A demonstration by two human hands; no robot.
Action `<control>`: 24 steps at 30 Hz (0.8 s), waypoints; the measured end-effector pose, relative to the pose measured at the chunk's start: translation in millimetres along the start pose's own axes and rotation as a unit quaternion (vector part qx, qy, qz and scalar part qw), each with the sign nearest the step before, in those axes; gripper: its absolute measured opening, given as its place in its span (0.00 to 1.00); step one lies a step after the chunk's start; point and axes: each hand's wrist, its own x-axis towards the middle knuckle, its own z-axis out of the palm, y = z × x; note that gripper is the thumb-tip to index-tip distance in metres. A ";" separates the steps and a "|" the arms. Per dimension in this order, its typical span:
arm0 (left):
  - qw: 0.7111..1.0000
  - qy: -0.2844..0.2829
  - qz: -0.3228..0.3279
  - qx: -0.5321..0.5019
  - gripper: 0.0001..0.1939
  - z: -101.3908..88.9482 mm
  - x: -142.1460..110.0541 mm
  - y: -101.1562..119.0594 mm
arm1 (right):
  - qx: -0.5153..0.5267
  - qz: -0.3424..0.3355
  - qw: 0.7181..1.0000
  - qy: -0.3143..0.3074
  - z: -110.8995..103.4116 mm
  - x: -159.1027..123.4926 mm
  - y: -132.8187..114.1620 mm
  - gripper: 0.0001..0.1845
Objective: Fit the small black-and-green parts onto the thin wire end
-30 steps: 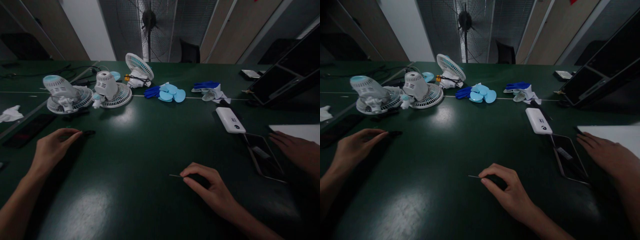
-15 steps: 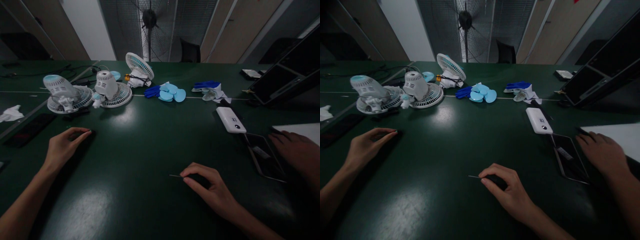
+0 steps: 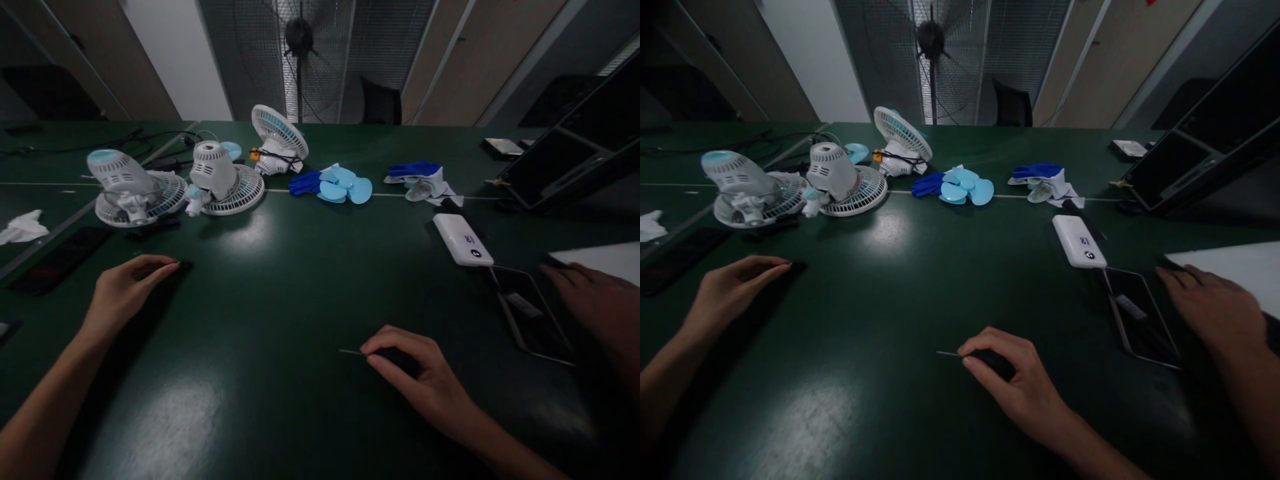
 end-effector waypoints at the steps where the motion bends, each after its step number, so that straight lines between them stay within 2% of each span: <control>1: 1.000 -0.001 0.001 -0.003 0.36 -0.1 0.6 -0.2 | -0.002 -0.001 1.000 0.000 -0.1 -0.3 0.3 0.08; 9: 1.000 -0.016 0.011 0.011 0.35 -1.3 -0.5 -1.9 | -0.005 0.005 1.000 0.003 -0.3 0.9 -3.7 0.07; 13: 0.999 -0.043 -0.016 0.007 0.32 -6.7 -4.1 7.6 | -0.007 0.005 1.000 0.004 -0.3 1.2 -5.1 0.07; 17: 0.998 -0.051 -0.034 -0.032 0.35 -9.1 -6.1 18.4 | -0.002 0.000 1.000 0.003 -0.7 1.3 -5.3 0.07; 21: 0.998 -0.048 -0.021 -0.041 0.36 -7.4 -7.0 20.7 | -0.004 0.001 1.000 0.003 -0.7 1.4 -4.5 0.07; 24: 0.999 -0.041 0.014 0.008 0.34 -5.6 -6.2 13.7 | -0.008 0.000 1.000 0.002 -0.3 1.4 -3.3 0.07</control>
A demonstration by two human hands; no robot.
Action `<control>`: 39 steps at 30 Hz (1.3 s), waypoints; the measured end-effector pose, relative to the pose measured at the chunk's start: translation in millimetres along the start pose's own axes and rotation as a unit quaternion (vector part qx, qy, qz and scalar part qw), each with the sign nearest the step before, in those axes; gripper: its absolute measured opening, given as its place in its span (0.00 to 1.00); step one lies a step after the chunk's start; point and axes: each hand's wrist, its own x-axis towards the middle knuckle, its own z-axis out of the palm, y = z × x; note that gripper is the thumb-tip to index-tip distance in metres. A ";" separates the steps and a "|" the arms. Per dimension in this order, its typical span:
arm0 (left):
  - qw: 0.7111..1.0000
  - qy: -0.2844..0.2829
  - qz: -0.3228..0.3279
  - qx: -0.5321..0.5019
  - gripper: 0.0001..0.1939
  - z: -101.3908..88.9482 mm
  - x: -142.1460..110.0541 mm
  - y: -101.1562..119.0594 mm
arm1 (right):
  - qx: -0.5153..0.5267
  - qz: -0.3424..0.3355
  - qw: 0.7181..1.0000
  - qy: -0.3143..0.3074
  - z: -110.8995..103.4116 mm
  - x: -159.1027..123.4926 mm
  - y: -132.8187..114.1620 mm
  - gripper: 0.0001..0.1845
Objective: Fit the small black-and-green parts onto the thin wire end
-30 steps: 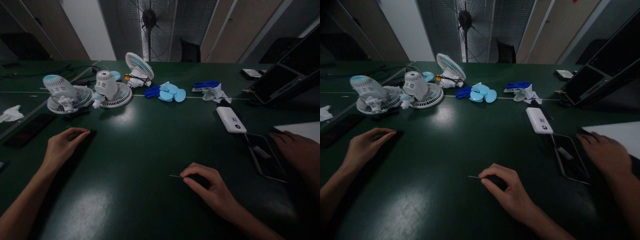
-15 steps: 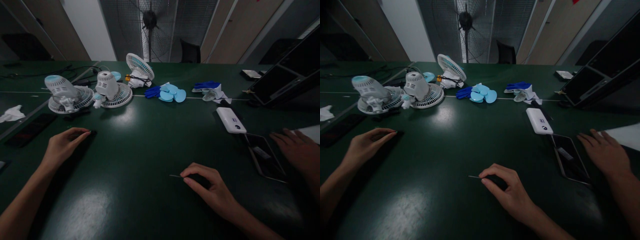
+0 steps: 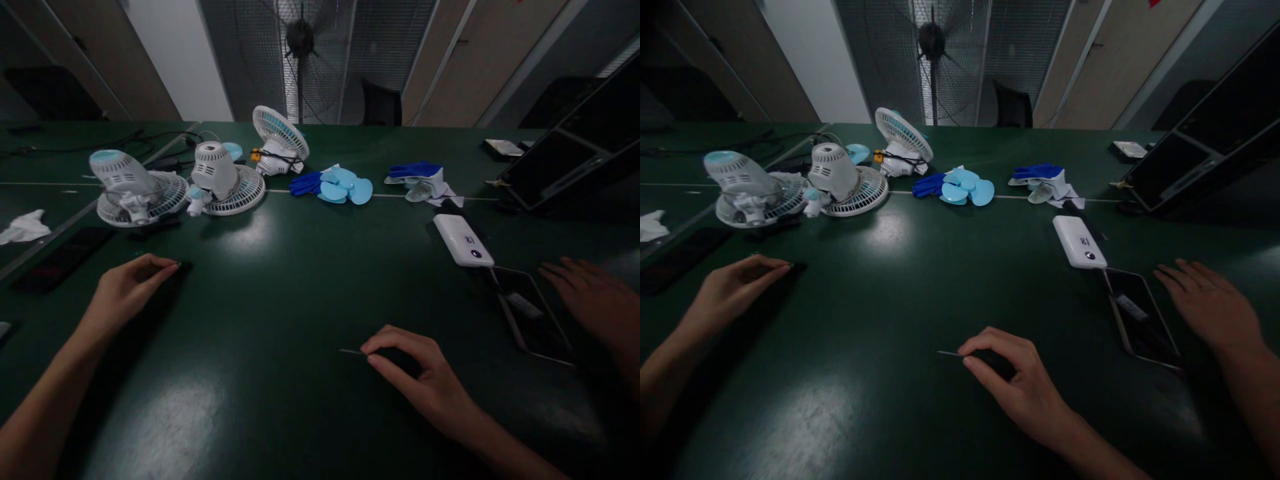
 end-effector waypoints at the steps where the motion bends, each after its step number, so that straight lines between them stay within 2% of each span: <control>1: 1.000 0.000 0.017 0.025 0.31 0.6 0.8 -3.5 | 0.000 -0.002 1.000 0.000 0.1 0.0 0.3 0.07; 4: 0.992 0.001 0.068 0.110 0.23 1.7 4.7 -13.5 | 0.001 -0.002 1.000 -0.003 0.2 -0.2 0.4 0.08; 7: 0.982 0.004 0.094 0.166 0.20 2.2 7.5 -16.5 | 0.001 0.000 1.000 -0.001 -0.4 -0.4 -1.1 0.07; 11: 0.975 0.008 0.111 0.191 0.20 3.7 3.4 -10.2 | 0.001 -0.003 1.000 -0.002 -1.0 -0.5 -2.9 0.07; 15: 0.975 0.023 0.100 0.196 0.21 5.9 -2.9 -4.0 | -0.006 -0.011 1.000 0.006 -0.6 0.1 -2.6 0.07; 18: 0.976 0.006 0.094 0.195 0.23 7.7 -3.4 -2.1 | -0.002 -0.011 1.000 0.002 -0.5 0.5 -2.2 0.07; 21: 0.975 -0.016 0.116 0.191 0.25 13.6 -5.6 4.1 | 0.000 -0.006 1.000 -0.001 -0.6 -0.1 -2.7 0.07; 23: 0.974 -0.008 0.156 0.164 0.25 22.1 -12.8 15.9 | -0.002 -0.001 1.000 -0.001 -0.6 -0.7 -3.4 0.07; 26: 0.968 -0.010 0.236 0.081 0.22 42.7 -35.9 48.5 | -0.001 -0.003 1.000 0.002 -0.4 -1.0 -4.2 0.07; 28: 0.953 -0.074 0.292 0.023 0.17 60.2 -57.7 76.4 | -0.003 -0.006 1.000 0.003 -0.2 -0.6 -4.1 0.07; 32: 0.890 -0.215 0.394 -0.084 0.12 96.8 -99.5 125.1 | -0.013 -0.013 1.000 0.014 0.1 0.2 -2.1 0.07; 35: 0.862 -0.258 0.414 -0.138 0.10 119.2 -117.4 143.2 | -0.010 -0.023 0.999 0.020 0.3 0.4 -1.0 0.06; 39: 0.871 -0.277 0.366 -0.176 0.07 134.9 -122.8 148.0 | -0.002 -0.024 1.000 0.017 0.4 0.5 -2.4 0.06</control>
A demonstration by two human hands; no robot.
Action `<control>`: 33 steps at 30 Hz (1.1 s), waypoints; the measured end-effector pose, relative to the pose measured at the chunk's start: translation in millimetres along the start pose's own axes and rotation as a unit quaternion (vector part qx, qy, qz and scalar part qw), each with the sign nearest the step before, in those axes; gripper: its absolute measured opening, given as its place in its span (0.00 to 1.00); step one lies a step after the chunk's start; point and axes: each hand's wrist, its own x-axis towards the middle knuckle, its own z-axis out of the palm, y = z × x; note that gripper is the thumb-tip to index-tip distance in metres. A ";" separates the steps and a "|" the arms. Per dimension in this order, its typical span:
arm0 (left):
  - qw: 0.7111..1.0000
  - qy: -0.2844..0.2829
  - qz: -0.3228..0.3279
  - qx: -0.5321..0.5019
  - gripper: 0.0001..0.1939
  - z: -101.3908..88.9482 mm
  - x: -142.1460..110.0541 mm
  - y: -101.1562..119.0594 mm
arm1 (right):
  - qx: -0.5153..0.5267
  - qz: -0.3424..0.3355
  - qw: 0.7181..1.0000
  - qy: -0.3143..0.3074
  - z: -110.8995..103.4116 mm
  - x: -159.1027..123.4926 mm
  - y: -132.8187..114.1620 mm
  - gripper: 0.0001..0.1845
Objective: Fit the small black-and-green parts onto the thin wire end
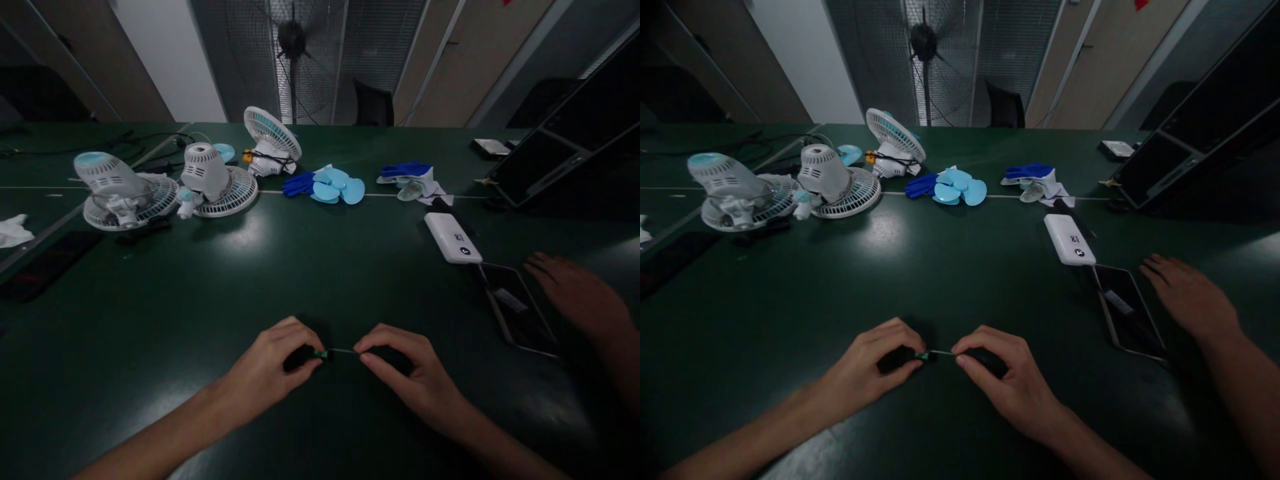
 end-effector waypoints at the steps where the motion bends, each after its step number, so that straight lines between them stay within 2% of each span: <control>1: 1.000 0.001 -0.013 -0.008 0.06 0.8 0.6 -0.9 | 0.000 0.000 1.000 -0.003 0.1 0.1 -0.6 0.07; 9: 0.999 -0.007 -0.041 -0.030 0.08 -1.6 0.9 -0.6 | -0.013 -0.001 1.000 -0.021 0.5 0.1 -2.4 0.07; 14: 0.999 0.007 -0.028 -0.029 0.11 -2.1 0.9 1.5 | -0.028 0.004 0.999 -0.017 -0.1 0.5 -3.2 0.07; 18: 0.999 0.021 -0.020 -0.017 0.09 -1.1 1.6 0.1 | -0.039 -0.002 0.999 -0.018 0.9 -0.5 -2.8 0.06; 25: 1.000 0.004 -0.018 -0.014 0.08 -1.8 1.8 -0.7 | -0.051 -0.042 0.998 -0.020 4.2 -0.5 -2.1 0.08; 30: 1.000 0.004 -0.016 -0.012 0.08 -3.2 2.8 0.6 | -0.053 -0.043 0.997 -0.023 4.5 0.6 -4.6 0.08; 33: 1.000 0.002 -0.021 -0.009 0.07 -2.9 3.4 0.1 | -0.019 -0.031 0.999 -0.011 3.5 1.1 -4.9 0.08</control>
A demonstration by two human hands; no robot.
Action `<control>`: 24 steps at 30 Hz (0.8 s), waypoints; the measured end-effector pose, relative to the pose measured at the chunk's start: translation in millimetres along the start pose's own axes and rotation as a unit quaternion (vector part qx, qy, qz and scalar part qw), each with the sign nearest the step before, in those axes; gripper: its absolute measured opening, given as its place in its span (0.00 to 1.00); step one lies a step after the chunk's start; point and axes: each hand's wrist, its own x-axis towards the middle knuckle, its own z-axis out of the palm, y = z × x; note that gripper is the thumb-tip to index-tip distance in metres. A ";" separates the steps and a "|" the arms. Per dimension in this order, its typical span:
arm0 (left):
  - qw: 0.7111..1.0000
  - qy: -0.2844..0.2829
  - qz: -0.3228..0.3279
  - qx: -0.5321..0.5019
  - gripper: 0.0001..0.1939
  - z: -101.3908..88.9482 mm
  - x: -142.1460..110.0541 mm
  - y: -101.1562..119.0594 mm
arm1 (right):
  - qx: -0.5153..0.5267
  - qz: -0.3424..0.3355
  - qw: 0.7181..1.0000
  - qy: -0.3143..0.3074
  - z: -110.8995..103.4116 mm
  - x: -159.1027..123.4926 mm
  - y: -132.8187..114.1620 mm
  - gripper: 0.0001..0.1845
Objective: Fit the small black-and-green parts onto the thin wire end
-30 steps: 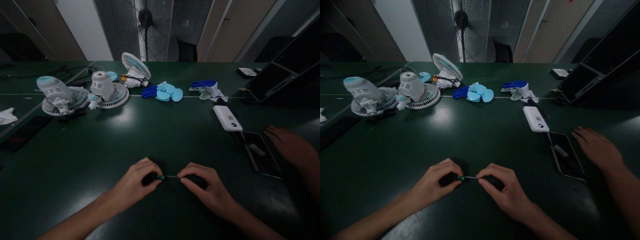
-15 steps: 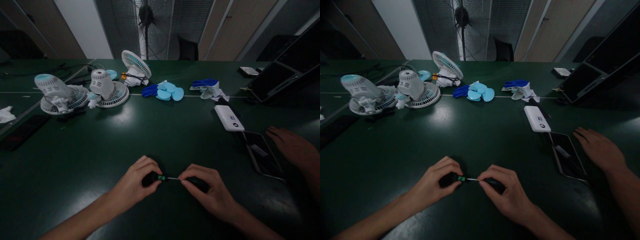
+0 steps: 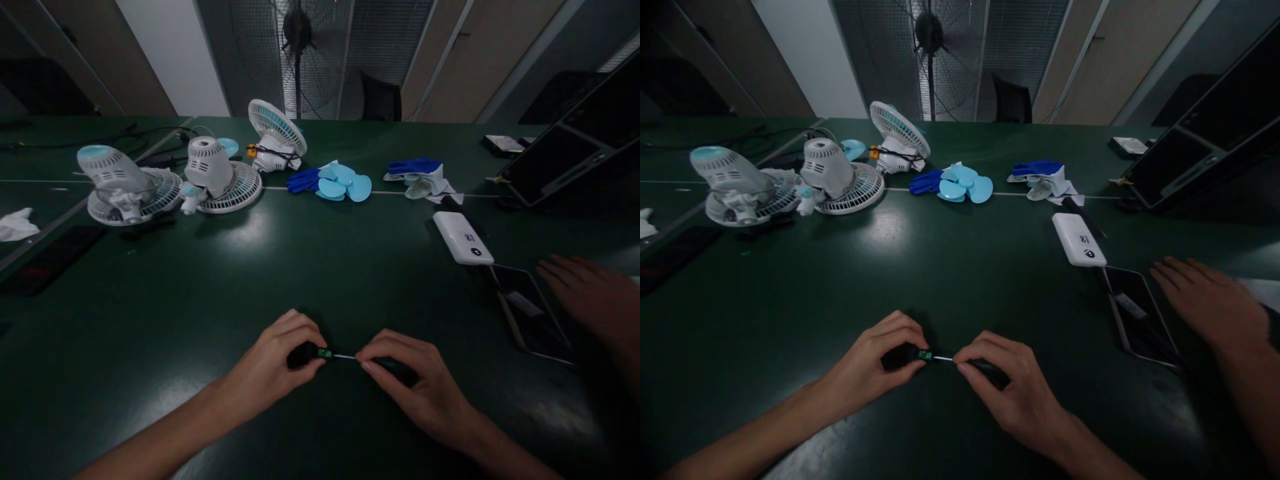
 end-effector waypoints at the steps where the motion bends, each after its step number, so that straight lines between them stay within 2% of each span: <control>1: 1.000 0.000 -0.003 0.001 0.06 0.2 0.1 -0.2 | 0.017 0.006 1.000 0.009 -0.5 0.0 0.7 0.08; 4: 1.000 0.003 -0.004 0.003 0.06 0.7 0.2 -0.2 | 0.040 0.028 0.998 0.026 -2.2 -0.5 4.2 0.08; 12: 1.000 0.000 0.011 0.026 0.08 -1.5 -1.9 0.3 | 0.024 0.052 0.997 0.050 -3.8 -2.0 6.5 0.06; 19: 0.981 -0.073 0.101 0.152 0.11 -5.2 -3.0 10.3 | 0.021 0.055 0.997 0.057 -5.3 -1.6 6.9 0.05; 22: 0.962 -0.070 0.133 0.227 0.13 -16.7 -6.6 -0.8 | 0.021 0.054 0.997 0.059 -5.4 -2.2 6.5 0.05; 24: 0.951 -0.043 0.125 0.278 0.15 -35.7 -12.4 -19.3 | 0.023 0.063 0.996 0.056 -5.7 -2.5 6.3 0.06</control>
